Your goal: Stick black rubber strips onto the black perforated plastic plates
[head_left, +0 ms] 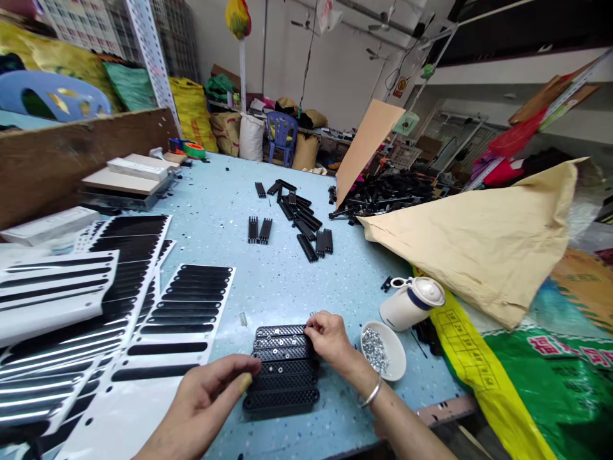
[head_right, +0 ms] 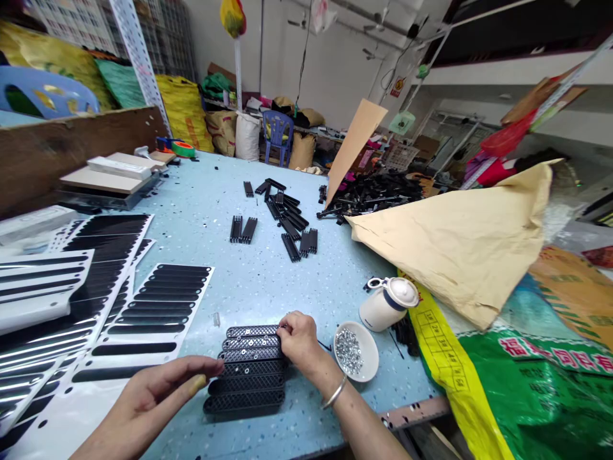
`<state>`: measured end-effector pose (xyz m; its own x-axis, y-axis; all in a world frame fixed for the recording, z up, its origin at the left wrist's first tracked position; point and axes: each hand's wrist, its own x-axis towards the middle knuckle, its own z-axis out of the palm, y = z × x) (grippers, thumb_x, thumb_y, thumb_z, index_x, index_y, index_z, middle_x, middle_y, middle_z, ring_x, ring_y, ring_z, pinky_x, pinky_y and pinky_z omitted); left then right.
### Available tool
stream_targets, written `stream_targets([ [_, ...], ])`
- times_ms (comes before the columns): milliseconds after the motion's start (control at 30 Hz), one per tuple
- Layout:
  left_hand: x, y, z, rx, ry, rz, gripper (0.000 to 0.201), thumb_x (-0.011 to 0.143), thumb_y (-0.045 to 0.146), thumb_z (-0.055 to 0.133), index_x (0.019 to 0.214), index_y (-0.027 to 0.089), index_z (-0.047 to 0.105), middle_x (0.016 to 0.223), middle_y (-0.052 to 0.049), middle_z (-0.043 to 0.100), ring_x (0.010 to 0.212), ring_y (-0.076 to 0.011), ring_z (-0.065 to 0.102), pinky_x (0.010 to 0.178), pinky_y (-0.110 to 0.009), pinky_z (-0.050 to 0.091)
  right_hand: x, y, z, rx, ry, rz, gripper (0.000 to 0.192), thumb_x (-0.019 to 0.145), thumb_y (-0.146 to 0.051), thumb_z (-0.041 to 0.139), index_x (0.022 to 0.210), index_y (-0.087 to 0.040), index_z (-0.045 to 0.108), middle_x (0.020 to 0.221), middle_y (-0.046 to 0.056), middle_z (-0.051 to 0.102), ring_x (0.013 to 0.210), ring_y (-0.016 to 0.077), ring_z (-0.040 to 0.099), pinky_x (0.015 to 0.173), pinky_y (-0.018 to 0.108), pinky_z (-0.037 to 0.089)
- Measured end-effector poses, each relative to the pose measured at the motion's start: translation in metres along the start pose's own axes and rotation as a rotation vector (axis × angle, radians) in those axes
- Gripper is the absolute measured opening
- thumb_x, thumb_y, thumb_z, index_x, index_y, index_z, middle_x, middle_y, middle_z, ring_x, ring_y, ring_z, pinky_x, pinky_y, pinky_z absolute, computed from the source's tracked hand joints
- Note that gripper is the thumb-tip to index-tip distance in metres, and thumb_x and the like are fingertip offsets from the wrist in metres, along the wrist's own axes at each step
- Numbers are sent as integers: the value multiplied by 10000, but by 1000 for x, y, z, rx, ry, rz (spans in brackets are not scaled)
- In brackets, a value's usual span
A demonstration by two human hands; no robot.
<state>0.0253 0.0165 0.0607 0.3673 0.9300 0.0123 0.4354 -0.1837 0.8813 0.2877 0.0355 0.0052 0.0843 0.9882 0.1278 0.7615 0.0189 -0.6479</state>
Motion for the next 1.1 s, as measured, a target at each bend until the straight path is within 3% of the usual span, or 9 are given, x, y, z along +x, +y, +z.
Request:
stream_targets([
  [100, 0, -7, 3, 133, 175, 80, 303, 766, 481, 599, 943, 289, 752, 872, -19, 790, 710, -245, 740, 579, -283, 609, 2, 6, 4, 35, -24, 38, 92, 676, -99, 695, 728, -170, 724, 555, -26, 636, 493, 113, 553, 489, 201, 408],
  [167, 9, -14, 6, 241, 226, 218, 293, 788, 419, 591, 1009, 284, 729, 950, -28, 782, 781, -249, 740, 637, -294, 606, 2, 7, 2, 48, -44, 36, 124, 664, -109, 718, 780, -149, 733, 548, -26, 638, 469, 110, 549, 464, 195, 406],
  [267, 27, -21, 7, 390, 178, 443, 292, 848, 291, 518, 1073, 253, 701, 1061, -65, 756, 963, -270, 712, 826, -375, 567, -3, 7, -10, 33, -42, -5, 167, 726, -128, 682, 883, -136, 738, 629, 10, 672, 527, 127, 584, 500, 208, 438],
  [367, 42, -26, 8, 540, 87, 547, 389, 839, 146, 432, 1137, 228, 668, 1155, -104, 715, 1087, -305, 655, 852, -441, 528, -13, 2, -22, -18, -33, -90, 230, 830, -121, 559, 975, -163, 733, 769, 59, 689, 688, 161, 621, 643, 248, 465],
  [433, 48, -30, 11, 607, 43, 562, 463, 791, 76, 414, 1162, 220, 651, 1206, -121, 682, 1153, -333, 606, 868, -476, 499, -21, 0, -27, -52, -53, -148, 284, 860, -106, 501, 1022, -183, 721, 796, 68, 673, 723, 172, 610, 688, 265, 447],
  [600, 52, -33, 21, 692, -42, 599, 531, 751, 9, 403, 1200, 183, 626, 1198, -161, 656, 1175, -378, 562, 887, -522, 457, -31, -1, -25, -305, -118, -317, 335, 886, -62, 426, 1078, -162, 682, 740, 61, 613, 647, 171, 552, 615, 263, 377],
  [867, 55, -10, 24, 800, -218, 496, 515, 795, -24, 366, 1210, 151, 616, 1202, -174, 647, 1192, -389, 539, 907, -548, 437, -31, 6, -26, -308, -101, -336, 278, 899, -71, 430, 980, -159, 681, 693, 41, 601, 604, 162, 537, 571, 259, 355],
  [967, 54, -11, 22, 796, -221, 504, 517, 787, -42, 367, 1200, 140, 620, 1215, -172, 645, 1201, -385, 535, 918, -538, 434, -33, 10, -25, -279, -103, -336, 282, 902, -73, 438, 1043, -163, 664, 736, 44, 629, 647, 161, 576, 592, 246, 387],
  [1100, 54, -23, 18, 794, -123, 527, 548, 766, -59, 368, 1248, 96, 579, 1240, -193, 631, 1196, -366, 545, 919, -516, 443, -34, 14, -22, -228, -91, -334, 294, 910, -91, 438, 1096, -149, 658, 746, 53, 636, 661, 164, 598, 609, 246, 418],
])
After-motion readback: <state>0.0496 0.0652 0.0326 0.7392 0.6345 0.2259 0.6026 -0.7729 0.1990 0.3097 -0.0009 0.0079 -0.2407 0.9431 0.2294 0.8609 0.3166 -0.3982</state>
